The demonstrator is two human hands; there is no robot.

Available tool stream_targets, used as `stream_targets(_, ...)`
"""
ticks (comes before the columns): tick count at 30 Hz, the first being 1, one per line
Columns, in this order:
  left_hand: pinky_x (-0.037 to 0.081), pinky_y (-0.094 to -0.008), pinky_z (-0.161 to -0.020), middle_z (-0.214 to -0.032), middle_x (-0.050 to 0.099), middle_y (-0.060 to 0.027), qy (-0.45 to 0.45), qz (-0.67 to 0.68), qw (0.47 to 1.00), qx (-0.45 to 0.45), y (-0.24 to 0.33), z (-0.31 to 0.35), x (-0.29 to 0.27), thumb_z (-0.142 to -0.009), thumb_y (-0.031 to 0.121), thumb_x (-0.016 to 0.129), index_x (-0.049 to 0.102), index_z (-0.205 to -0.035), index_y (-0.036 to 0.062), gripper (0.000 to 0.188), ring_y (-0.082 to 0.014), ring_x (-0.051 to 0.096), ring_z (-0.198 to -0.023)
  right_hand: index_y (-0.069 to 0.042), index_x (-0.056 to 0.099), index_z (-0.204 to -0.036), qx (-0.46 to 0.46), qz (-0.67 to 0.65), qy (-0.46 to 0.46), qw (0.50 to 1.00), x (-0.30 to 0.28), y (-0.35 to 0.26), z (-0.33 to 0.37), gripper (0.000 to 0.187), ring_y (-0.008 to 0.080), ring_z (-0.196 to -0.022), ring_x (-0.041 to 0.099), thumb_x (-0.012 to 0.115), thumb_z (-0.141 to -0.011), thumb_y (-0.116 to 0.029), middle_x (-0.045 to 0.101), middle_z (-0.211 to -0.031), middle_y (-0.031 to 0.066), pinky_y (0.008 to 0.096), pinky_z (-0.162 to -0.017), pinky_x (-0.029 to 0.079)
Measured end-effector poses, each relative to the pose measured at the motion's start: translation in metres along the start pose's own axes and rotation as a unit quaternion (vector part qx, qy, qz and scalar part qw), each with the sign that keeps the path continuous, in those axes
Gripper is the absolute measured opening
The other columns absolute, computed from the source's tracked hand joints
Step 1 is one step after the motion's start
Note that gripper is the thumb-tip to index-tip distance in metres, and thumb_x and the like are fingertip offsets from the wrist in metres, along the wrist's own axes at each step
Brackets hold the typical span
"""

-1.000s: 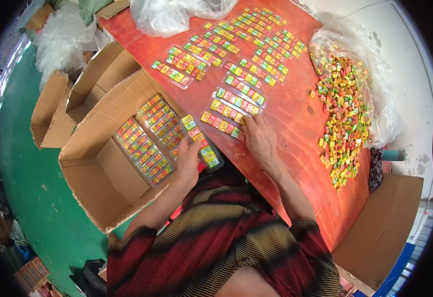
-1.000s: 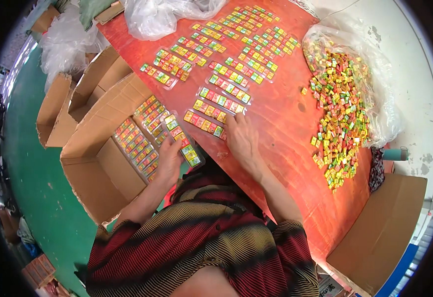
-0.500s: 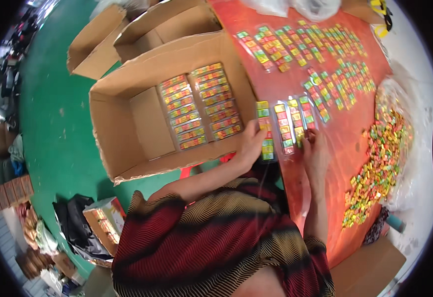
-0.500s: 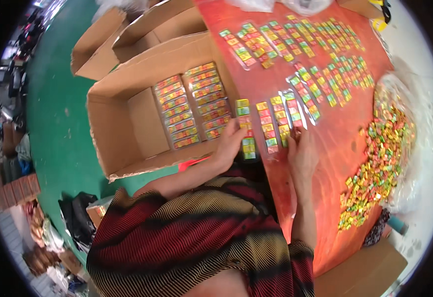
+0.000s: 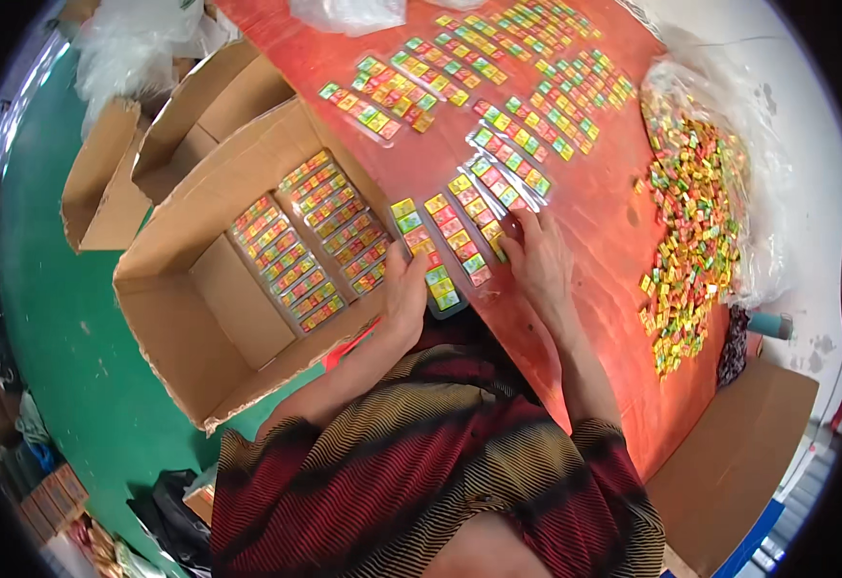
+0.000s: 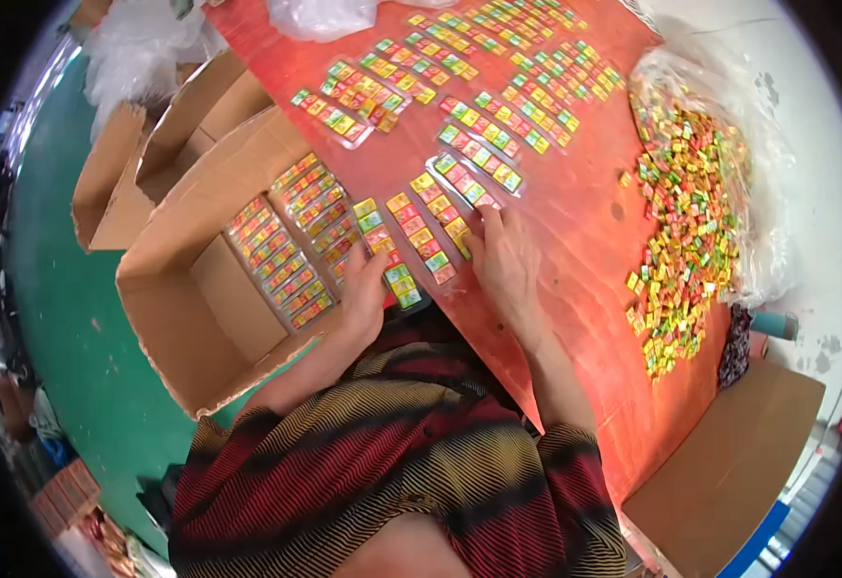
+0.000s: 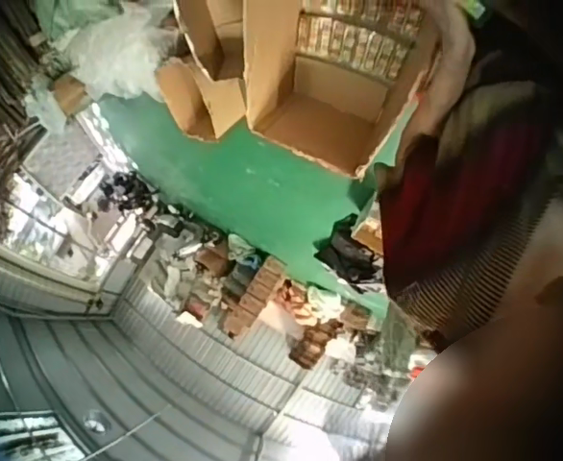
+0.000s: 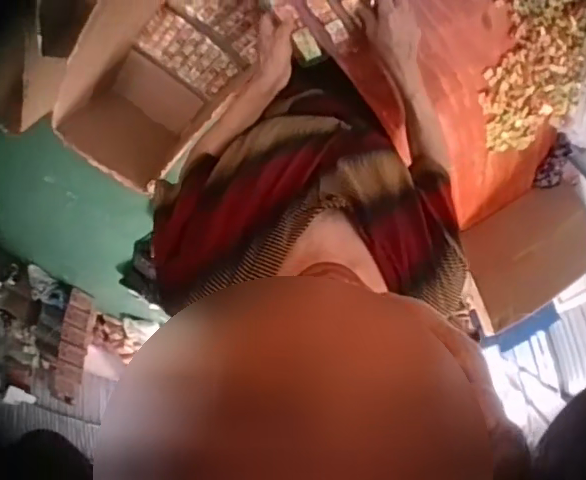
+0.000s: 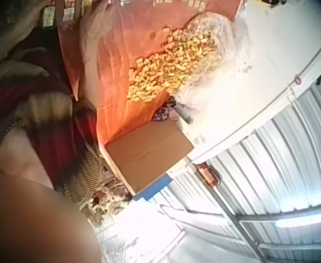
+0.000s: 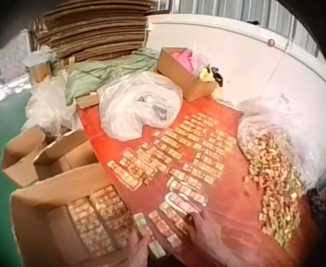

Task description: The recorder sorts small colorful packaged items, organizes them into sets, and packs them into plastic sleeves and cardboard boxes.

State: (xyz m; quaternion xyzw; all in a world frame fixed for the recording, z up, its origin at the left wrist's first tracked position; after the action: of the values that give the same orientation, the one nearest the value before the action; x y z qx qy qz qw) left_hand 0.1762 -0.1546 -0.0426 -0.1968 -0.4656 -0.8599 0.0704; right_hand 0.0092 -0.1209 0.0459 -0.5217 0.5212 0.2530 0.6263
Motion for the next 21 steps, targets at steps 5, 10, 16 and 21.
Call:
stream_targets(5, 0.037, -0.0304, -0.09, -0.114, 0.047, -0.0085, -0.011, -0.006, 0.999, -0.032, 0.005, 0.004, 0.004, -0.088, 0.009, 0.041, 0.037, -0.116, -0.0002, 0.031, -0.0154, 0.047, -0.104, -0.007, 0.054, -0.099, -0.045, 0.074, 0.048, 0.995, -0.011, 0.002, -0.005, 0.031, 0.0287, -0.08, 0.053, 0.063, -0.071, -0.016, 0.051, -0.089, 0.011, 0.0372, -0.068, 0.043)
stream_targets(10, 0.034, -0.0304, -0.093, -0.115, 0.047, -0.008, -0.018, 0.015, 1.0, -0.017, 0.003, 0.004, 0.001, -0.088, 0.009, 0.042, 0.038, -0.116, 0.0008, 0.029, -0.0154, 0.045, -0.105, -0.005, 0.053, -0.096, -0.036, 0.079, 0.001, 0.996, -0.001, -0.011, 0.01, 0.03, 0.0289, -0.081, 0.053, 0.063, -0.07, -0.015, 0.052, -0.087, 0.0112, 0.0385, -0.066, 0.042)
stream_targets(16, 0.034, -0.0301, -0.093, -0.114, 0.048, -0.0081, -0.027, 0.006, 1.0, -0.014, 0.007, 0.005, 0.004, -0.088, 0.009, 0.041, 0.038, -0.116, 0.0007, 0.03, -0.0151, 0.045, -0.106, -0.007, 0.052, -0.097, 0.014, 0.016, -0.003, 1.0, 0.002, -0.008, 0.027, 0.03, 0.0295, -0.082, 0.053, 0.064, -0.071, -0.016, 0.052, -0.087, 0.0117, 0.0397, -0.065, 0.043)
stream_targets(21, 0.035, -0.0303, -0.092, -0.112, 0.049, -0.0084, -0.031, 0.008, 0.999, -0.015, 0.008, 0.005, 0.004, -0.088, 0.01, 0.041, 0.039, -0.115, 0.0005, 0.028, -0.0152, 0.046, -0.105, -0.008, 0.051, -0.099, 0.018, -0.022, -0.01, 1.0, 0.006, -0.006, 0.027, 0.032, 0.0297, -0.081, 0.054, 0.064, -0.071, -0.017, 0.054, -0.087, 0.0119, 0.0394, -0.065, 0.043)
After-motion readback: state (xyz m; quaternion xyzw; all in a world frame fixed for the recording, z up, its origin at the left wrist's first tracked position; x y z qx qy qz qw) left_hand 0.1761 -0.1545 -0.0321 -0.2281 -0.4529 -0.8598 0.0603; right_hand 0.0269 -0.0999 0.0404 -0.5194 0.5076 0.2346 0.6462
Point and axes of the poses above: each hand's wrist, its own z-axis away from the middle knuckle, its own x-axis out of the palm, y = z × x, the point moved 8 cm from there along -z, towards the middle knuckle
